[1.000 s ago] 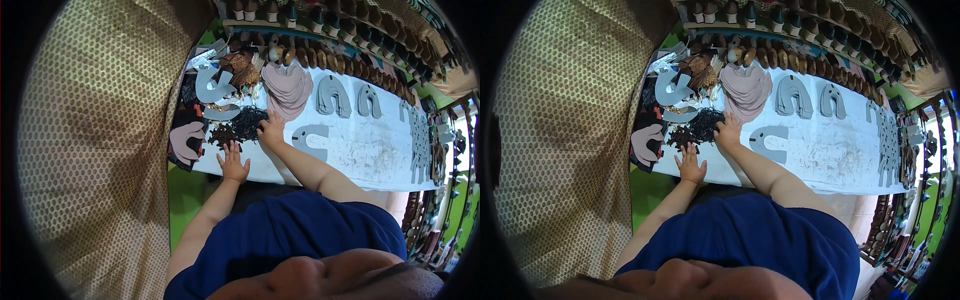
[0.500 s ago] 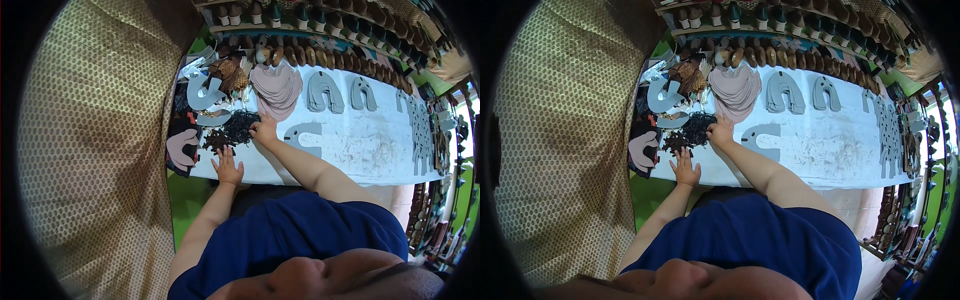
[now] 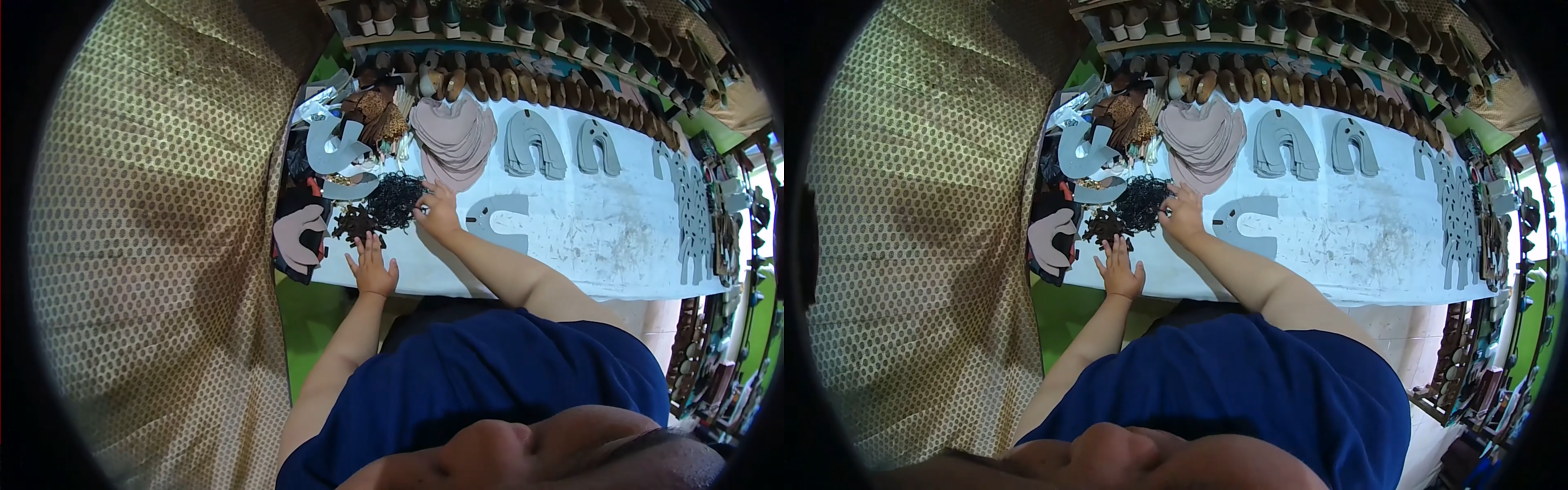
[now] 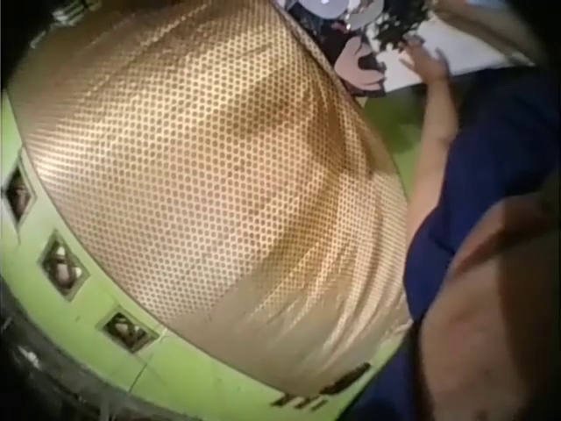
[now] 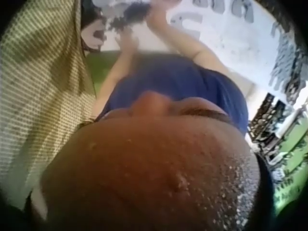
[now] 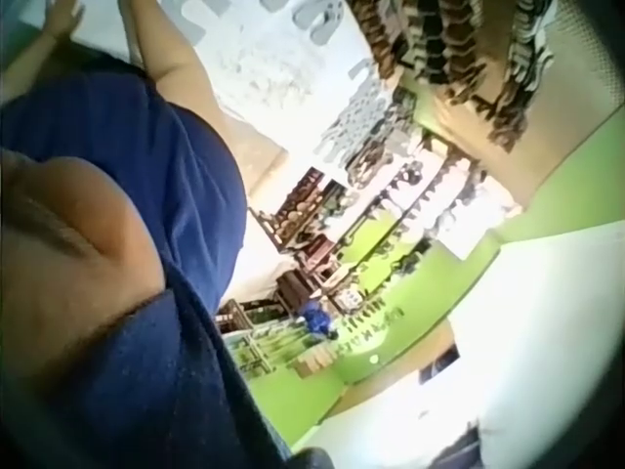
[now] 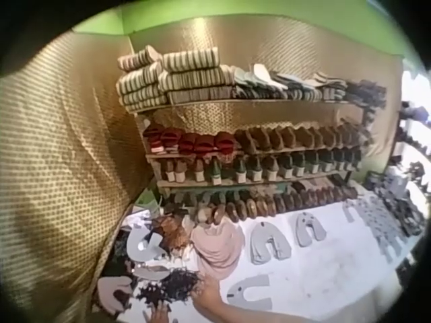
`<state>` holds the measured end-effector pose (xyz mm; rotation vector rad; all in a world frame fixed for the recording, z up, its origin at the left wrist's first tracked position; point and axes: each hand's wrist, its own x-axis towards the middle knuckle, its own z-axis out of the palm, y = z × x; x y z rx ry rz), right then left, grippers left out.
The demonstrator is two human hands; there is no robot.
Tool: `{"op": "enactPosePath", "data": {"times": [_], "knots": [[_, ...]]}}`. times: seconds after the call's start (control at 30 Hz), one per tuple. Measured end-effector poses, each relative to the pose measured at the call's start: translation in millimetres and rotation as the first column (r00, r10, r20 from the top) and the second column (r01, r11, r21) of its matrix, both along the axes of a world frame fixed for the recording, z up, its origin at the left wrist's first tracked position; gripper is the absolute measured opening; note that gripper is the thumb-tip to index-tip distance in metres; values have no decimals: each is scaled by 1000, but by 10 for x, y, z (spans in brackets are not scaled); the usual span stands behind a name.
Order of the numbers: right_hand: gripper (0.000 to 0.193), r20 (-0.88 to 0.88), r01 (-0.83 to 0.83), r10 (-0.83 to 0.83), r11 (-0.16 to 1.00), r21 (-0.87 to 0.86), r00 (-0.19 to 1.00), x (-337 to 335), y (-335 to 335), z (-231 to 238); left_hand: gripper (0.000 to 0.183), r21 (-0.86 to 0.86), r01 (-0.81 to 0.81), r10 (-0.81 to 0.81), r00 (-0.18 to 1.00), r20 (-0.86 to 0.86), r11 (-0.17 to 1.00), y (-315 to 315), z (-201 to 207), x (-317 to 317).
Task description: Sort and organize shoe upper components on a workbench.
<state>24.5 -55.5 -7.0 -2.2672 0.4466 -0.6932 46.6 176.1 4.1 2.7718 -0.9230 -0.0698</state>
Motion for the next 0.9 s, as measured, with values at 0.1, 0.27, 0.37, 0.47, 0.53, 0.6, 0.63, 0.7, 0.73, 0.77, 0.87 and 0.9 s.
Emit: {"op": "enactPosePath", "data": {"times": [0.1, 0.27, 0.37, 0.47, 0.53, 0.6, 0.63, 0.7, 0.73, 0.77, 0.87, 0.9], "knots": [[15, -106, -33, 29, 999, -37, 994, -466, -135, 63, 79, -3, -18, 18, 1000, 3, 1000, 32, -15, 24], [14, -167, 116, -129, 990, -85, 977, -1290, -617, 36, 76, -13, -5, 5, 1000, 0, 1000, 15, 25, 24], [17, -311, 159, -190, 979, -124, 931, -1539, -758, 143, 72, 4, -4, 4, 1000, 9, 1000, 25, 40, 17], [22, -502, 99, -220, 961, -257, 837, -1617, -776, 358, 71, 23, -10, 10, 1000, 0, 1000, 24, 32, 5], [21, -419, 49, -188, 946, -321, 889, -1667, -780, 304, 70, 18, 2, -2, 1000, -6, 1000, -7, 28, 2], [21, -446, 3, -180, 929, -369, 877, -1632, -764, 257, 69, 40, -21, 20, 1000, 13, 999, 13, 21, 1], [22, -477, -49, -172, 908, -416, 862, -1608, -762, 234, 69, 43, -19, 18, 1000, 17, 999, 17, 14, 2], [20, -493, -75, -156, 906, -417, 856, -1567, -762, 259, 69, 43, -22, 22, 1000, 6, 999, -5, 13, 7], [19, -510, -107, -137, 901, -421, 849, -1550, -762, 266, 69, 48, -18, 17, 1000, 7, 999, -10, 13, 6], [19, -509, -102, -139, 903, -417, 849, -1545, -763, 251, 69, 51, -16, 16, 1000, 6, 999, -16, 12, 3], [19, -336, -33, -125, 903, -428, 933, -1534, -741, 227, 69, 51, -13, 12, 1000, 10, 999, -9, 8, 4], [18, -270, -6, -132, 890, -455, 954, -1531, -728, 242, 69, 45, -15, 14, 1000, 13, 999, -1, 1, 4]]}}
